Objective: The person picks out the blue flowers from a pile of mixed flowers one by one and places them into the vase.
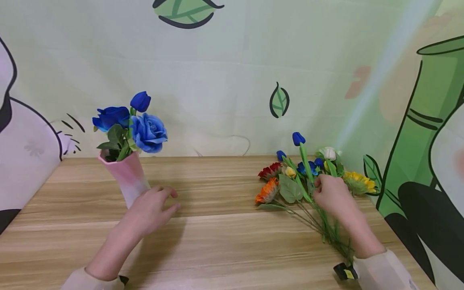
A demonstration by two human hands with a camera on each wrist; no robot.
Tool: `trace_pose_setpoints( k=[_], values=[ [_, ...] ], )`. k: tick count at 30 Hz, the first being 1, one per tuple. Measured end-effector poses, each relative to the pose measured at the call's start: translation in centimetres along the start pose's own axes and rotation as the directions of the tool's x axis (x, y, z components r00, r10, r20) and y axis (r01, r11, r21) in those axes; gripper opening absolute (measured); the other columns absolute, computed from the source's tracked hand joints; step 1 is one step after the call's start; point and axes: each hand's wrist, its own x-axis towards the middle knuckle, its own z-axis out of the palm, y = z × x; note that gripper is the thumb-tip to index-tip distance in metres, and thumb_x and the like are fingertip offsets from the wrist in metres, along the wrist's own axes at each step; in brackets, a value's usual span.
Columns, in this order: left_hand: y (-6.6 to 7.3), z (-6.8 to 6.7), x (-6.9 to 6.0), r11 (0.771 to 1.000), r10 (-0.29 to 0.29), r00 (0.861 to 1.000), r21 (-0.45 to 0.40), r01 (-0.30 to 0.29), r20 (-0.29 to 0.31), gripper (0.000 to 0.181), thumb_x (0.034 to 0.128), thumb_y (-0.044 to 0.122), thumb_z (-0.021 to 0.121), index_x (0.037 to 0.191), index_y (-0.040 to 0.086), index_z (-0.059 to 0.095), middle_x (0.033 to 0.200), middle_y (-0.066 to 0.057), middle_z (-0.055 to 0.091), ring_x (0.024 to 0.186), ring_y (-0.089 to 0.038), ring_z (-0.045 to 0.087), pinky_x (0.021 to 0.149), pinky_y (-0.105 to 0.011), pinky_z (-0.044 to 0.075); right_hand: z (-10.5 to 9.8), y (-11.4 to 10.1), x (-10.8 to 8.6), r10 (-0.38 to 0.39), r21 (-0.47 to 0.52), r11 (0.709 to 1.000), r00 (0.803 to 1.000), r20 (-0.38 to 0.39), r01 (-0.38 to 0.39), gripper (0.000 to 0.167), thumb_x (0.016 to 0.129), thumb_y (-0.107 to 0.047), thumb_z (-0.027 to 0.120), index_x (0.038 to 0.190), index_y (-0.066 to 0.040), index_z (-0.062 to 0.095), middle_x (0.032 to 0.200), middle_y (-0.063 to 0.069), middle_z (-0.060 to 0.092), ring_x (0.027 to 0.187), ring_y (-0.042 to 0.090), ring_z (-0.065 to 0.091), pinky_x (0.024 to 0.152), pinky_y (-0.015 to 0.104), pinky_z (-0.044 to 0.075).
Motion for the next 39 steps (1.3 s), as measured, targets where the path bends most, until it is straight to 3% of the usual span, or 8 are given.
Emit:
trace_pose_setpoints(
  k=[3, 13, 27, 39],
  values=[
    [0.0, 0.0, 0.0, 1.000, 0.009, 1.000, -0.001, -0.009, -0.006, 0.030, 0.0960, 0.028, 0.073, 0.115, 0.005, 0.071, 0.110, -0.017, 0.069, 0.101, -0.036, 0.065, 0.086, -0.054, 0.053, 0.2, -0.6, -0.2, -0.031, -0.002, 1.000, 1.000, -0.003, 0.031, 0.014, 0.090, 0.002, 0.062, 0.101, 0.009, 0.063, 0.079, 0.010, 0.062, 0.065, 0.022, 0.055, 0.059, 0.040, 0.049],
    [0.4, 0.3, 0.2, 0.999, 0.024, 1.000, -0.025, -0.023, 0.007, 0.030, 0.0973, 0.028, 0.071, 0.114, 0.003, 0.071, 0.112, -0.019, 0.068, 0.104, -0.037, 0.065, 0.087, -0.054, 0.053, 1.2, -2.8, -0.8, -0.099, -0.008, 0.995, 0.995, -0.032, 0.099, 0.016, 0.090, 0.001, 0.066, 0.104, 0.009, 0.065, 0.079, 0.007, 0.066, 0.066, 0.020, 0.061, 0.065, 0.044, 0.055],
    [1.6, 1.1, 0.3, 0.995, 0.054, 0.998, -0.088, -0.055, -0.018, 0.027, 0.0963, 0.027, 0.072, 0.114, 0.006, 0.071, 0.109, -0.016, 0.068, 0.100, -0.035, 0.067, 0.085, -0.052, 0.054, 3.0, -4.9, -1.0, -0.218, 0.065, 0.973, 0.975, -0.039, 0.220, 0.012, 0.086, 0.003, 0.071, 0.097, 0.005, 0.067, 0.076, 0.002, 0.065, 0.066, 0.015, 0.061, 0.062, 0.037, 0.055],
    [2.5, 1.9, 0.7, 0.979, 0.081, 0.996, -0.184, -0.084, -0.019, 0.024, 0.0957, 0.022, 0.073, 0.113, 0.007, 0.069, 0.107, -0.014, 0.069, 0.098, -0.032, 0.068, 0.082, -0.048, 0.056, 4.5, -7.3, -1.5, -0.251, 0.179, 0.953, 0.968, 0.011, 0.245, 0.013, 0.085, 0.004, 0.076, 0.093, -0.001, 0.066, 0.077, -0.001, 0.062, 0.070, 0.012, 0.059, 0.063, 0.029, 0.053]
  ],
)
